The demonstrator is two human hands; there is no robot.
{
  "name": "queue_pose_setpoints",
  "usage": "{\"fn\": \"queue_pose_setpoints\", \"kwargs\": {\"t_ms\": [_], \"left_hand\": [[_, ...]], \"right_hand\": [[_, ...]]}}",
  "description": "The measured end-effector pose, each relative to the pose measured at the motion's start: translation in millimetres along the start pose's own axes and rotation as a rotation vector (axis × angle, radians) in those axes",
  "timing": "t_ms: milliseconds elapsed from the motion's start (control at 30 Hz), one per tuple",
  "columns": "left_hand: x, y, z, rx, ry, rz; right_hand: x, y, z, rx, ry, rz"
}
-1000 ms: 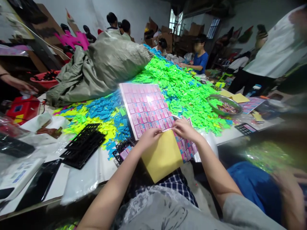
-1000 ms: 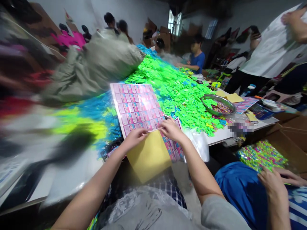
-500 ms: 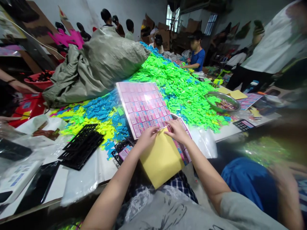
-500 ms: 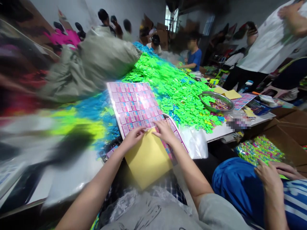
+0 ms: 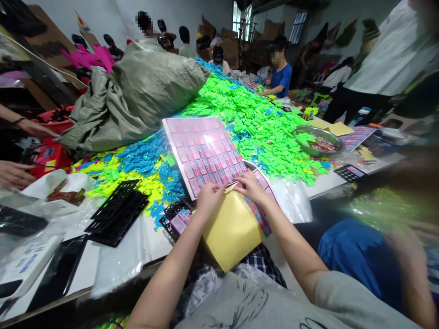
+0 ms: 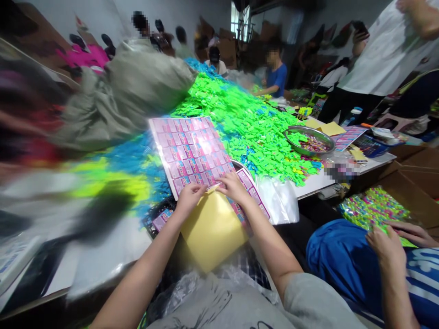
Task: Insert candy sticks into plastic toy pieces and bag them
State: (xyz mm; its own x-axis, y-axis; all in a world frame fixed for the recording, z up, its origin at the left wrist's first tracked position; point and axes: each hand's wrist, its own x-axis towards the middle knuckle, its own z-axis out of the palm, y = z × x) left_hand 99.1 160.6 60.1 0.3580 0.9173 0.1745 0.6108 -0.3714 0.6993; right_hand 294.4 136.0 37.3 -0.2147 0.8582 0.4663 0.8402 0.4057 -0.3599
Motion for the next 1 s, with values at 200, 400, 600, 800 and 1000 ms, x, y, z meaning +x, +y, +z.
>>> {"fn": "queue_pose_setpoints", "kwargs": {"t_ms": [200,400,600,800,1000], "left_hand": [[-0.6,3.3,3.0,0.103,0.033,-0.053],[-2.9,2.7,2.1,0.187,0.062,-0.01],[-9.0,6.9,-0.1,0.287,0.08,0.057],[-10.8,7.0,0.5,0.375,0.089,0.107],[-13.0,7.0,2.4,0.354,0.062,0.071]], "right_hand": [[3.0,-3.6,-3.2,0.017,-0.019,0.002],[5.3,-8.1,-4.9,0.07,0.015,-0.028],[7.0,-6.1,-1.5,0.126,0.024,-0.028],[7.6,-4.3,-1.1,0.174,0.015,-0.022],[6.3,-3.7,0.7,0.198,0.006,0.006]]}}
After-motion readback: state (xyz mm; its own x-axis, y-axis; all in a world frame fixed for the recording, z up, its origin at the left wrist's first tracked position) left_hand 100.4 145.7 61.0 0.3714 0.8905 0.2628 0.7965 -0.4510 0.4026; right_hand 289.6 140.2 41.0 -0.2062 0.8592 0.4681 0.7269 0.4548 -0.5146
